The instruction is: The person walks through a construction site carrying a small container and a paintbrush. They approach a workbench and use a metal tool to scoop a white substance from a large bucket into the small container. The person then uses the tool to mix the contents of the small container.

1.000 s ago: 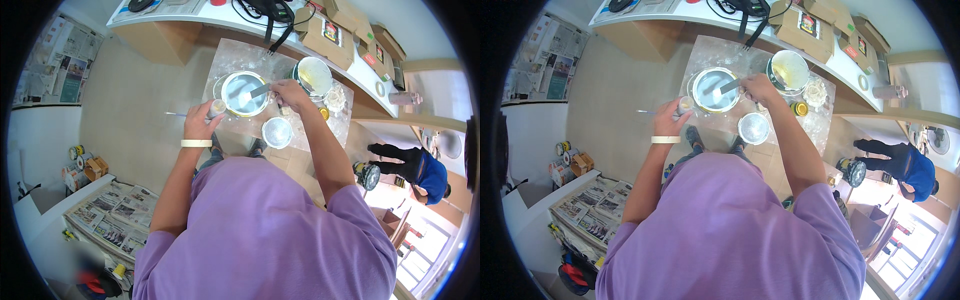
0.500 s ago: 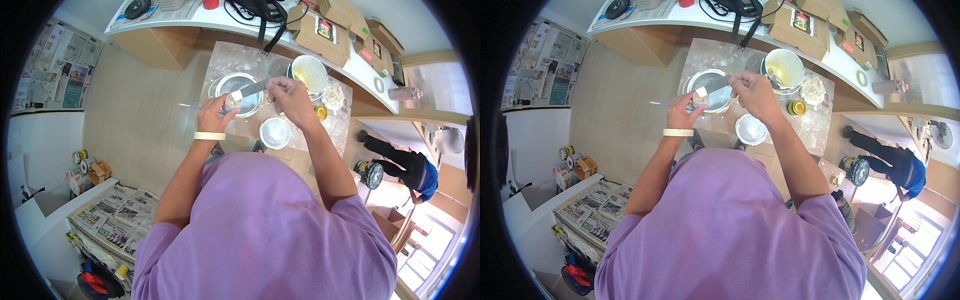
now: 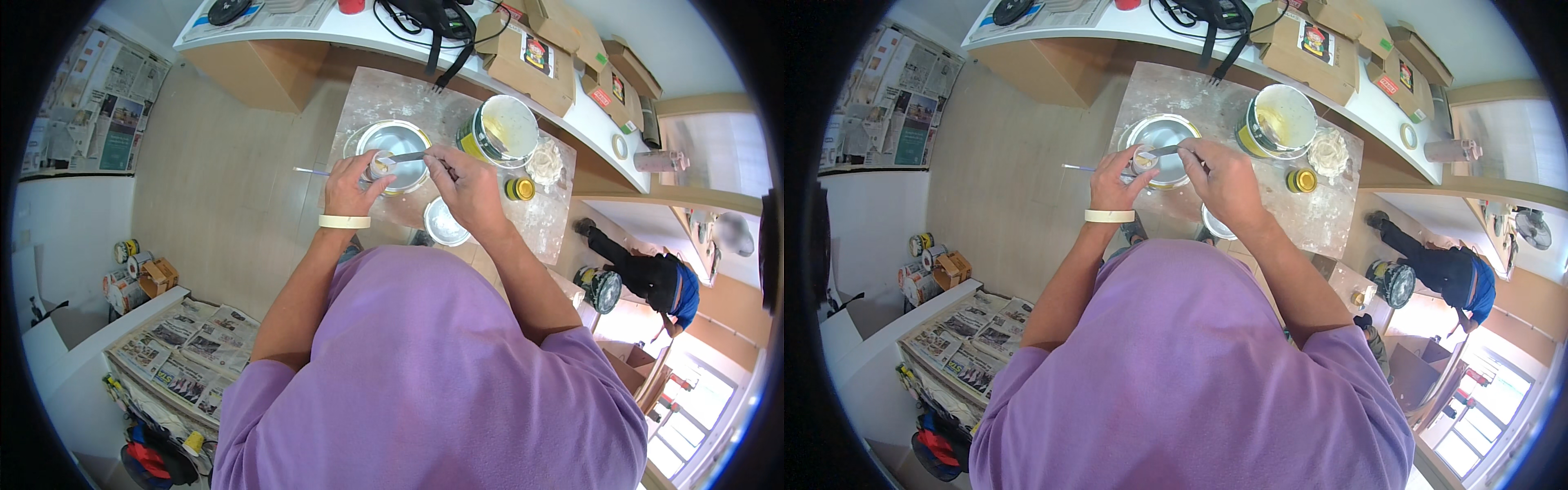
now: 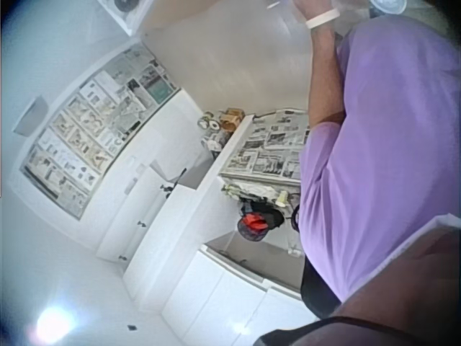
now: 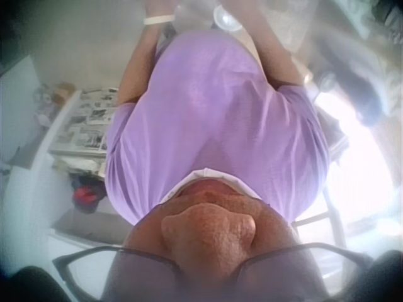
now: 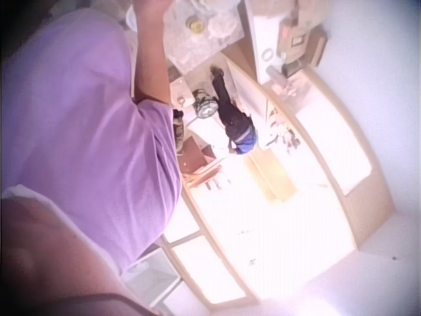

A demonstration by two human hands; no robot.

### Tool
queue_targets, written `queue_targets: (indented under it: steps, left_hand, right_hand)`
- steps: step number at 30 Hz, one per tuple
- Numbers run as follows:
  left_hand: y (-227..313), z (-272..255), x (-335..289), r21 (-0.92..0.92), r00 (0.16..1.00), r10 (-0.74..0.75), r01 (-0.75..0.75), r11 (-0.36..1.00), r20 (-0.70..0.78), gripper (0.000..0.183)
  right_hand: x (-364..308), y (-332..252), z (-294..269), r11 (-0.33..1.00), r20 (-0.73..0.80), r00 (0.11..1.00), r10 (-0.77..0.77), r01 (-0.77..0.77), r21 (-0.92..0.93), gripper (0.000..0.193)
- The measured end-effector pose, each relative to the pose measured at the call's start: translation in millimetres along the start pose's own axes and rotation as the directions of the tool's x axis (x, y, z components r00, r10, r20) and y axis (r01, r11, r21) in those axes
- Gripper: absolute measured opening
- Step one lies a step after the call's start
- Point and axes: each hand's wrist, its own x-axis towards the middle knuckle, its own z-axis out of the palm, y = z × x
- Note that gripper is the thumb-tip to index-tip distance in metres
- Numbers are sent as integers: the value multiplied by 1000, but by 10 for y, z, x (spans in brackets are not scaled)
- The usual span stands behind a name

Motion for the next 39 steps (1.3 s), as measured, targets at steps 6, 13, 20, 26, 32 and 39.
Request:
queue_targets:
  steps: [6, 13, 20, 26, 32, 39]
  left_hand:
    - [-16, -10, 22, 16, 1000, 22, -21, 1000, -3, 51]
    - [-47, 20, 46, 28, 998, 60, -60, 998, -3, 50]
    - [-35, 42, 38, 6, 999, 42, -42, 999, -3, 49]
    - [-51, 53, 16, 21, 999, 37, -37, 999, -1, 49]
    - [-32, 23, -7, 7, 1000, 2, -2, 1000, 13, 48]
    - [-58, 10, -43, -3, 1000, -10, 11, 1000, 18, 47]
  right_hand:
    - [2, 76, 81, 985, -19, 987, -159, 158, -70, 15]
    - [3, 93, 104, 963, 35, 974, -223, 226, -149, 15]
    - [21, 121, 120, 953, 41, 966, -257, 260, -157, 15]
    - [25, 138, 148, 959, 32, 967, -253, 255, -122, 12]
    - [7, 144, 172, 976, 29, 980, -196, 198, -93, 13]
    - [-29, 157, 209, 994, 10, 994, -106, 106, -3, 13]
